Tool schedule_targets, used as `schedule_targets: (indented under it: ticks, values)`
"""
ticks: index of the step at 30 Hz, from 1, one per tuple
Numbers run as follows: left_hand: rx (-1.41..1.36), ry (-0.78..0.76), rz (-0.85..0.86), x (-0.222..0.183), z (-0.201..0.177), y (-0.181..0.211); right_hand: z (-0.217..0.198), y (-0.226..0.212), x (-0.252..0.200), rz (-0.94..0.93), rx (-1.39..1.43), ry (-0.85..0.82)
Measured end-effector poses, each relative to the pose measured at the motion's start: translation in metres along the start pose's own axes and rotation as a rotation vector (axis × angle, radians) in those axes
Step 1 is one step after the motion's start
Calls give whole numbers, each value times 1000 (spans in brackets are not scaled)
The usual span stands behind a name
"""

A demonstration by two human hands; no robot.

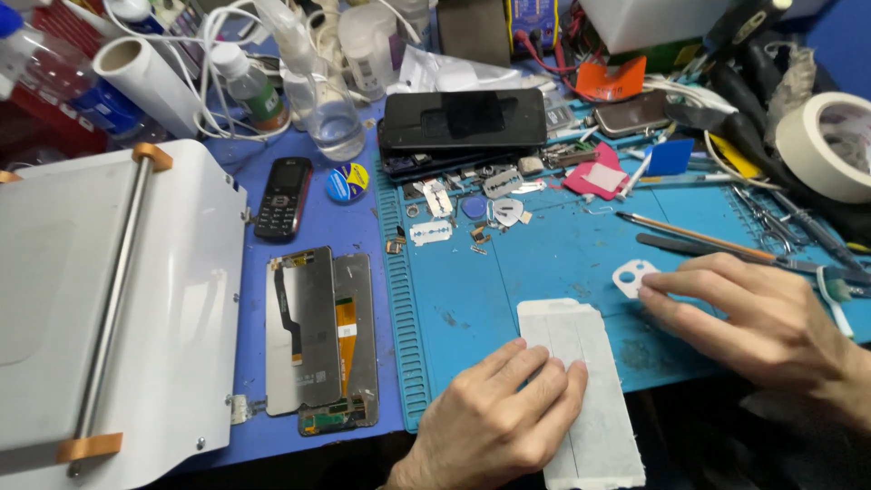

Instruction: Cleaning and preparing a mobile phone screen panel using tools and wipes on a workbench.

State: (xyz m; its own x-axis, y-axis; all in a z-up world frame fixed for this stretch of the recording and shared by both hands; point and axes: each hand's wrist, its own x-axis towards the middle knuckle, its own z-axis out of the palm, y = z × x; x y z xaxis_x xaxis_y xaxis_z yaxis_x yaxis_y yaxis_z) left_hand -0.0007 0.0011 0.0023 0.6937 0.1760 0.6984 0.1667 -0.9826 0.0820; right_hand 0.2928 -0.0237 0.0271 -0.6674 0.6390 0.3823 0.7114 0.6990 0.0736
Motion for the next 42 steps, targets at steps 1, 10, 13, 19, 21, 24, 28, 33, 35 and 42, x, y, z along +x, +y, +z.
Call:
schedule_targets:
  ticks: [1, 10, 13, 19, 21, 24, 28, 33, 35, 42]
  values:
    - [7, 3, -8, 1, -1, 0, -1, 0, 2, -82, -75, 129]
    - [57, -14, -16, 2, 5, 0, -3, 6, -10, -236, -284, 405]
    - [50, -16, -14, 2, 4, 0, -7, 4, -5, -273, -302, 406]
    - [23, -11, -11, 1, 2, 1, -17, -5, 12, -208, -246, 378]
    - [33, 1, -9, 2, 1, -1, -18, -7, 29, -170, -207, 364]
    - [17, 26, -2, 2, 1, -1, -10, -3, 33, -109, -50, 287]
    - [-6, 63, -5, 0, 3, 0, 2, -2, 8, -69, 56, 79]
    - [-19, 41, 15, -2, 4, 0, 12, -8, 3, -3, 102, 87]
    - [9, 19, 26, -4, 4, 1, 17, -9, 3, -12, 57, 172]
    - [132, 3, 9, -7, 6, 6, 14, -10, 4, 40, 98, 175]
